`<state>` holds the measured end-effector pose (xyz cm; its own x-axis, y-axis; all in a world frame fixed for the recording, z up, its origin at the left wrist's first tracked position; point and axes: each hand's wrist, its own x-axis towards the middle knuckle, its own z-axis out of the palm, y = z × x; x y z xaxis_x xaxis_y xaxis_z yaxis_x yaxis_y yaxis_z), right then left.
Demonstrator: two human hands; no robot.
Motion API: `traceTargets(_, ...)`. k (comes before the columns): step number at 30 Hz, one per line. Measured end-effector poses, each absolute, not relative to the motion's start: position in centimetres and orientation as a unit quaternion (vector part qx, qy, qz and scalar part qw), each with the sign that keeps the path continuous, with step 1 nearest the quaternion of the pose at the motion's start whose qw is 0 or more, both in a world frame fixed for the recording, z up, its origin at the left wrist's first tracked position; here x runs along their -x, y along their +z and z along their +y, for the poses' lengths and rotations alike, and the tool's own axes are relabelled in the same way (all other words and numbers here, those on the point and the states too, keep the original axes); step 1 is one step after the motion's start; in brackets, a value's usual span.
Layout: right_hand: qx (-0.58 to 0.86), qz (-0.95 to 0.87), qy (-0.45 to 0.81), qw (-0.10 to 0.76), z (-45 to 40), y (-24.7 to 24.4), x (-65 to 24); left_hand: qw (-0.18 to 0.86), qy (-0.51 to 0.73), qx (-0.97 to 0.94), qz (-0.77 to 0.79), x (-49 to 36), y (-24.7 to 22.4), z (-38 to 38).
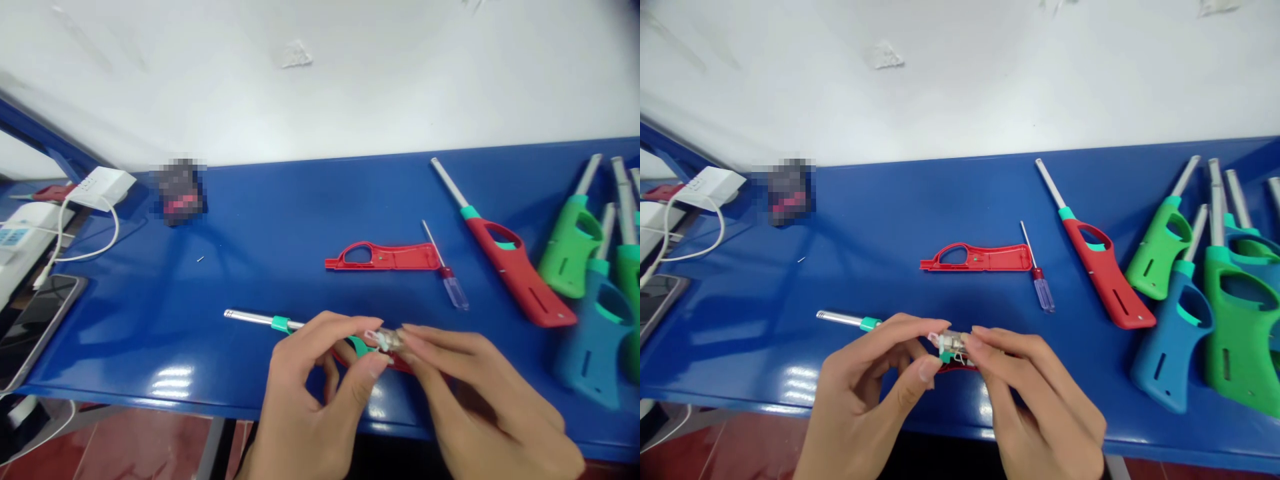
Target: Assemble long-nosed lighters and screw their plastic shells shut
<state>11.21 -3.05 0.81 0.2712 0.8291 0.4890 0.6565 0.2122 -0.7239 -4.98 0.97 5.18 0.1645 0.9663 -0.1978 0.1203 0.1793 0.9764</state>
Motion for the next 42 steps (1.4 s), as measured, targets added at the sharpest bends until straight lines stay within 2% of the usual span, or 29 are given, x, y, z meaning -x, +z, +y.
traceTargets(10,0.62,-0.573,0.165,0.51,-3.2,0.8,-11.3,0.498,0.417,-0.576,0.497,5.1,4.3,1.2)
traceTargets(20,0.606,-0.581,0.179,0.513,-2.9,1.1,-11.3,0.527,0.415,-0.548,0.5,5.1,5.0,1.5)
traceTargets(27,0.608,-0.573,0.194,0.514,-3.1,1.1,-11.2,0.503,0.431,-0.568,0.488,5.1,4.4,1.6)
traceTargets(32,0.615,-0.578,0.17,0.509,-3.4,1.1,-11.1,0.432,0.453,-0.616,0.479,4.7,3.5,1.1)
traceTargets(39,0.631,-0.575,0.109,0.51,-3.5,1.1,-10.7,0.223,0.466,-0.723,0.459,4.3,1.9,0.0)
traceTargets(42,0.629,-0.585,0.092,0.504,-3.4,1.1,-10.5,0.171,0.463,-0.733,0.468,4.2,1.5,-0.1)
